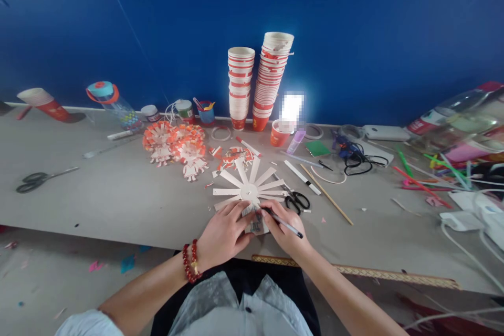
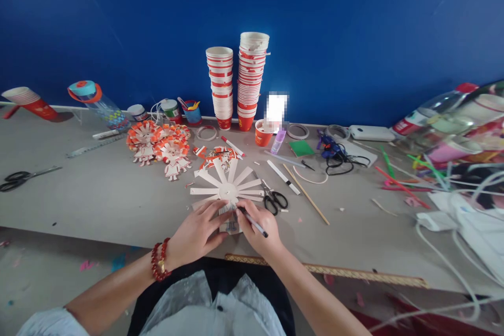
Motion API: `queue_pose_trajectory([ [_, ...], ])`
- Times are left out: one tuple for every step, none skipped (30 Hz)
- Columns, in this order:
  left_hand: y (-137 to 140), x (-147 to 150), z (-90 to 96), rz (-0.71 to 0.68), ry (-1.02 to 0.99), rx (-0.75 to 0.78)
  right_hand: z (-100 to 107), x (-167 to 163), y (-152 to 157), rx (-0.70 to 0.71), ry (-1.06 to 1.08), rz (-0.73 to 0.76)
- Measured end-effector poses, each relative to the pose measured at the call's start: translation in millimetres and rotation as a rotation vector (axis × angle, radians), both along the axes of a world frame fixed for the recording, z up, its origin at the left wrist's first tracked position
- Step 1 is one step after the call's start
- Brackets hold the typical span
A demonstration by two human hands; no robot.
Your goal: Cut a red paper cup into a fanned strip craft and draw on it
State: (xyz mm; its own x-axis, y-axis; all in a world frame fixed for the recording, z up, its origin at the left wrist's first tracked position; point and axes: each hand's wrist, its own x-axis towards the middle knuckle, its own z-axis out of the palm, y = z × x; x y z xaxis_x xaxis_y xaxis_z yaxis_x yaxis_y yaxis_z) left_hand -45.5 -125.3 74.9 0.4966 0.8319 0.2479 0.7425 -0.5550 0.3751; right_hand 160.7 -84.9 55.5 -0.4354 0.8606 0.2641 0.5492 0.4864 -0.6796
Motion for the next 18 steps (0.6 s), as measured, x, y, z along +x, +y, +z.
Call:
queue_pose_trajectory([
  [0,-3,1.2,-0.011,-0.019,0.003,0,0,0,-0.01,0.0,0.001],
  [0,-6,2.4,-0.021,-0.032,0.009,0,0,0,-0.021,0.001,0.005],
  [0,-10,3.4,-0.036,-0.035,0.016,0,0,0,-0.031,0.002,0.009],
  [0,-12,4.0,-0.059,-0.027,0.024,0,0,0,-0.039,0.003,0.01],
  [0,-14,4.1,-0.089,-0.011,0.034,1,0,0,-0.044,0.003,0.012],
  [0,-16,3.6,-0.125,0.011,0.043,1,0,0,-0.046,0.003,0.011],
  [1,-17,2.4,-0.163,0.036,0.048,1,0,-1,-0.046,0.005,0.01],
  [0,-17,0.6,-0.192,0.06,0.051,2,-1,-1,-0.044,0.008,0.007],
  [0,-17,-1.4,-0.209,0.082,0.054,2,-1,-1,-0.041,0.012,0.006],
  [-1,-16,-3.6,-0.214,0.099,0.055,2,-1,-1,-0.039,0.016,0.004],
  [-2,-15,-5.5,-0.211,0.113,0.055,2,-1,-1,-0.036,0.019,0.003],
  [-3,-14,-7.1,-0.202,0.125,0.057,2,-1,-1,-0.034,0.021,0.002],
  [-4,-12,-8.1,-0.192,0.136,0.06,2,-1,-1,-0.033,0.02,0.004],
  [-5,-10,-8.5,-0.186,0.147,0.065,2,-1,-1,-0.032,0.02,0.005],
  [-7,-9,-8.4,-0.183,0.157,0.068,2,-1,-1,-0.031,0.021,0.005],
  [-8,-7,-8.0,-0.179,0.164,0.071,3,-1,-1,-0.032,0.022,0.005],
  [-8,-5,-7.3,-0.175,0.169,0.071,3,-1,0,-0.036,0.022,0.009],
  [-9,-4,-6.7,-0.169,0.168,0.073,4,-1,0,-0.043,0.021,0.012],
])
